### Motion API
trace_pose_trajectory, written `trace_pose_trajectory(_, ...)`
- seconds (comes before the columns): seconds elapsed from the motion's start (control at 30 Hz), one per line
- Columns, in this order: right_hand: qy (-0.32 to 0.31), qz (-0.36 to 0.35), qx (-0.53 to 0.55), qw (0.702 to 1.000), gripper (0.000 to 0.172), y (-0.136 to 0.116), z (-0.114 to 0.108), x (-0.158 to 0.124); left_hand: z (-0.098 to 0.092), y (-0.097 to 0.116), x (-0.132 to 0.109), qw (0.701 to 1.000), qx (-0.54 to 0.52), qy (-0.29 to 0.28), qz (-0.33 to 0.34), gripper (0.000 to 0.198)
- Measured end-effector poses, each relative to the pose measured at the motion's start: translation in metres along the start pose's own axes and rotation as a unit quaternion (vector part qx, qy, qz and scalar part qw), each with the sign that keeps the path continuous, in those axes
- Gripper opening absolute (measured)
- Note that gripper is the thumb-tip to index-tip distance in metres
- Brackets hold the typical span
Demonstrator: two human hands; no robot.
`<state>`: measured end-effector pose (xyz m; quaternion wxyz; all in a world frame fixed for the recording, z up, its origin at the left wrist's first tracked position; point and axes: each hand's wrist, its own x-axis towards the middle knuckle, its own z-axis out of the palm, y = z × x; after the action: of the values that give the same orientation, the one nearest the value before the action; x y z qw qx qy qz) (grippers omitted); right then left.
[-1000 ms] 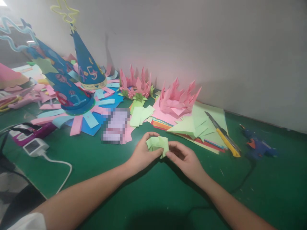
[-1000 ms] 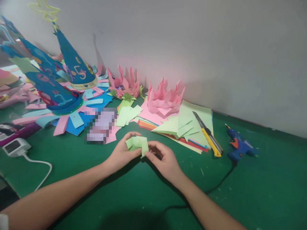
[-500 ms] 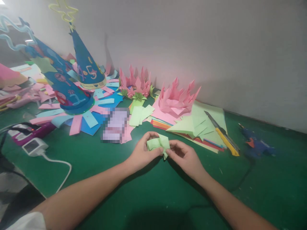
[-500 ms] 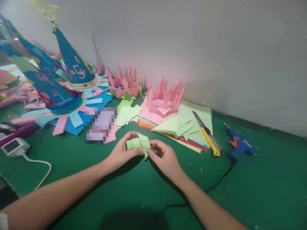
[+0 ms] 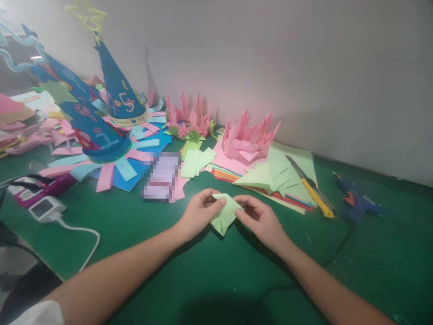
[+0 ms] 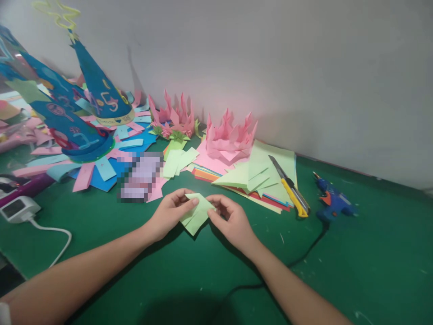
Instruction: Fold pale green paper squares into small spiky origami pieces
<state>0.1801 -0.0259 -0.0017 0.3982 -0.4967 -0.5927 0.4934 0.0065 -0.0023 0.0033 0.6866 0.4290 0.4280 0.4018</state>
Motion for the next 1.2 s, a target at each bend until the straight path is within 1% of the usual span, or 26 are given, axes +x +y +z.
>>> trace_pose_trajectory(0.17, 0.005, 0.004, 0.039, 0.999, 0.023, -0.0008, -0.0017, 0.0013, -0.0037, 0.0007, 0.0001, 1.0, -0.003, 0.0, 0.001, 0.033)
trace_pose_trajectory(0.27, 0.013, -0.004, 0.025, 1.0, 0.021, -0.0014, -0.0012, 0.0008, -0.006, 0.0, 0.0003, 1.0, 0.015, -0.016, 0.001, 0.035)
trace_pose_trajectory(0.37, 0.01, -0.012, 0.002, 1.0, 0.02, -0.0005, -0.0003, 0.0, -0.007, -0.0012, 0.0004, 0.998, 0.057, -0.036, -0.001, 0.036)
trace_pose_trajectory(0.47, 0.009, -0.016, -0.012, 1.0, 0.021, 0.0015, 0.0002, -0.0005, -0.0066, -0.0018, 0.0002, 0.994, 0.108, -0.025, 0.015, 0.031)
trace_pose_trajectory(0.53, 0.014, -0.017, -0.011, 1.0, 0.021, 0.0026, 0.0001, -0.0003, -0.006, -0.0016, 0.0, 0.992, 0.122, -0.011, 0.027, 0.029)
trace_pose_trajectory(0.63, 0.022, -0.014, 0.006, 1.0, 0.021, 0.0027, -0.0009, 0.0006, -0.0056, -0.0013, 0.0001, 0.994, 0.103, 0.0, 0.029, 0.029)
trace_pose_trajectory(0.9, 0.033, 0.013, 0.064, 0.997, 0.021, -0.0002, -0.0037, 0.0019, -0.007, -0.0023, 0.0014, 0.999, 0.047, 0.006, -0.012, 0.029)
trace_pose_trajectory(1.03, 0.035, 0.019, 0.073, 0.996, 0.023, -0.0004, -0.0043, 0.0014, -0.0079, -0.002, 0.0017, 0.999, 0.013, 0.0, -0.034, 0.03)
trace_pose_trajectory(1.2, 0.037, 0.025, 0.075, 0.996, 0.024, -0.0018, -0.0049, 0.0018, -0.0072, 0.0017, 0.0008, 0.999, -0.006, 0.002, -0.049, 0.033)
